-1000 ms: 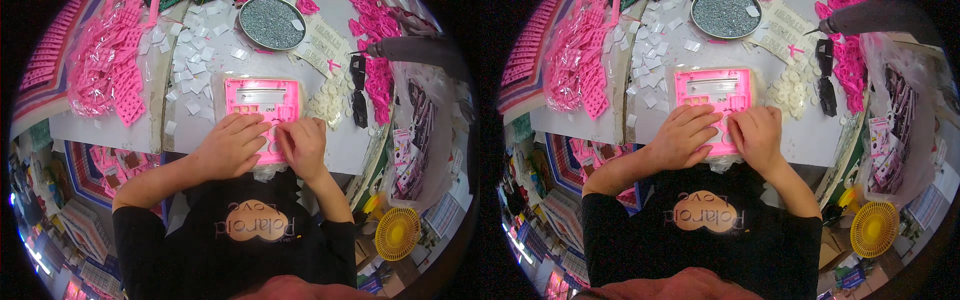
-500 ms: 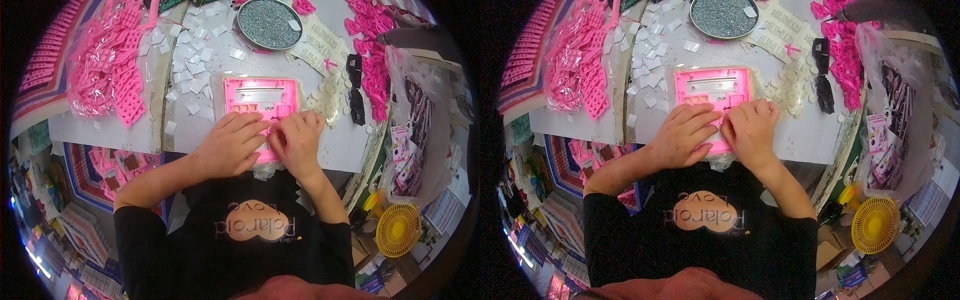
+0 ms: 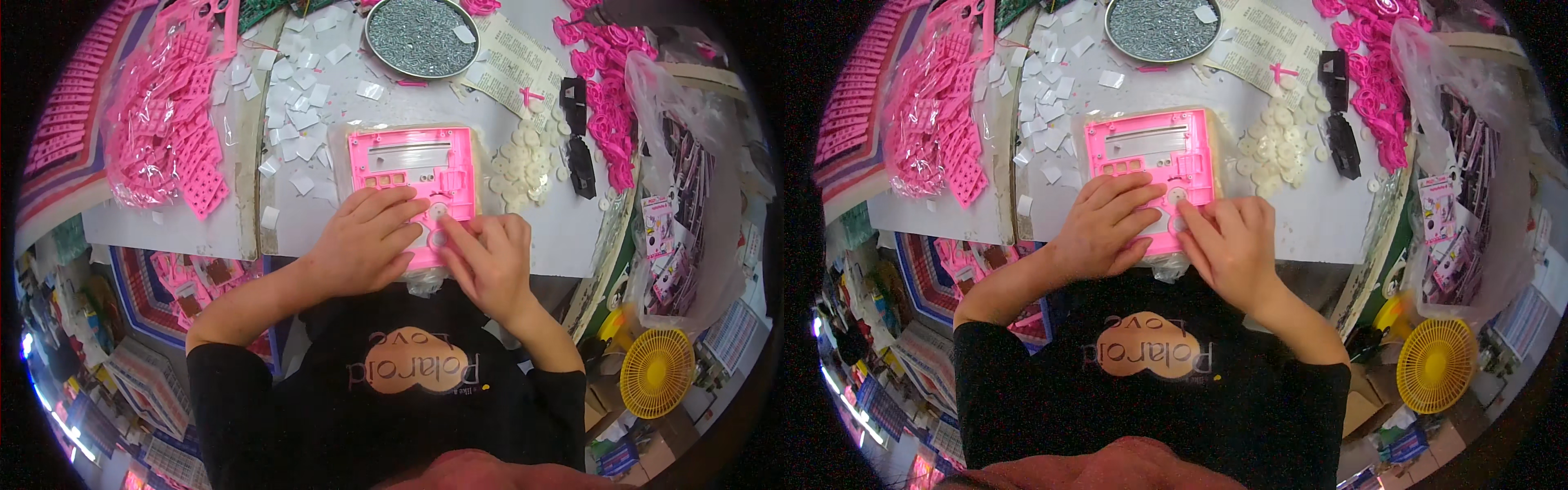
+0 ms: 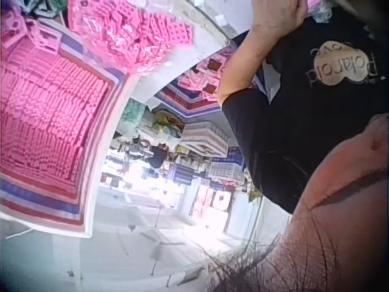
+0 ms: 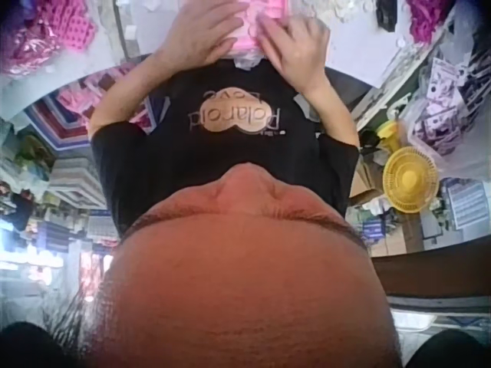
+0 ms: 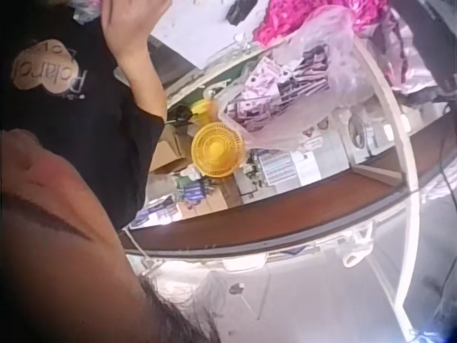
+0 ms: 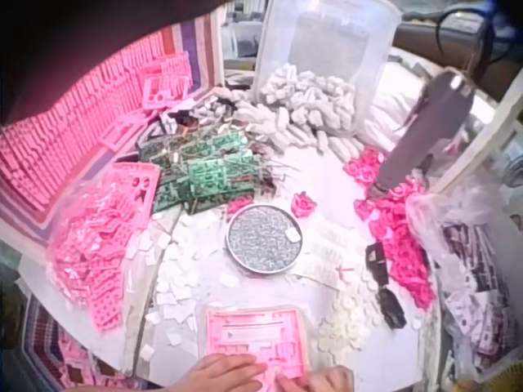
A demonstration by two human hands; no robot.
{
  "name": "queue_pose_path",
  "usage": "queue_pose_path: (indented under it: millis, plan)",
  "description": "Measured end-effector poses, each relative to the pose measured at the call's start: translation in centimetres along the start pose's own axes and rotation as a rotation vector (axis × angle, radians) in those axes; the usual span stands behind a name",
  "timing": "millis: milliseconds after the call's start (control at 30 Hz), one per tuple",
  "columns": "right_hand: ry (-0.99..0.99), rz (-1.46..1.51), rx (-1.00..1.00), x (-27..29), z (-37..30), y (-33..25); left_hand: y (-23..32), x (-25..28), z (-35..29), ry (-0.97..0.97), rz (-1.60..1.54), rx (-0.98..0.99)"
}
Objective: Assemble a pink toy vending machine by attaching internal components and decorative elements using a hot glue gun.
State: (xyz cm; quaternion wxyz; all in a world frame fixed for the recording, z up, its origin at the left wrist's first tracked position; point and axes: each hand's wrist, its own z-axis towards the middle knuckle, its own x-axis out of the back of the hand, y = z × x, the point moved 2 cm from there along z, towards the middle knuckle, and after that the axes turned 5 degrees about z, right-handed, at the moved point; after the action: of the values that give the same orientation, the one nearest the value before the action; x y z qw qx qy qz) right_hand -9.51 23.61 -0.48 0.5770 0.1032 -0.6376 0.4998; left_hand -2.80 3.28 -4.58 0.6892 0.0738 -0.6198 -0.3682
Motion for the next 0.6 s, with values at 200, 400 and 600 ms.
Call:
queue_pose_path:
  millis: [200, 400, 600]
  plan:
    - [0.095, -0.027, 0.012, -1.0, 1.1, 1.7, 0.1, 0.2, 0.1, -0.019, 0.009, 0.002]
    - [-0.081, -0.147, 0.062, -0.6, 3.3, 0.9, 0.2, 0.1, 0.1, -0.005, 0.013, 0.005]
    - [-0.104, -0.118, 0.037, -0.9, 3.4, 0.7, 0.1, 0.0, 0.1, 0.014, 0.005, 0.002]
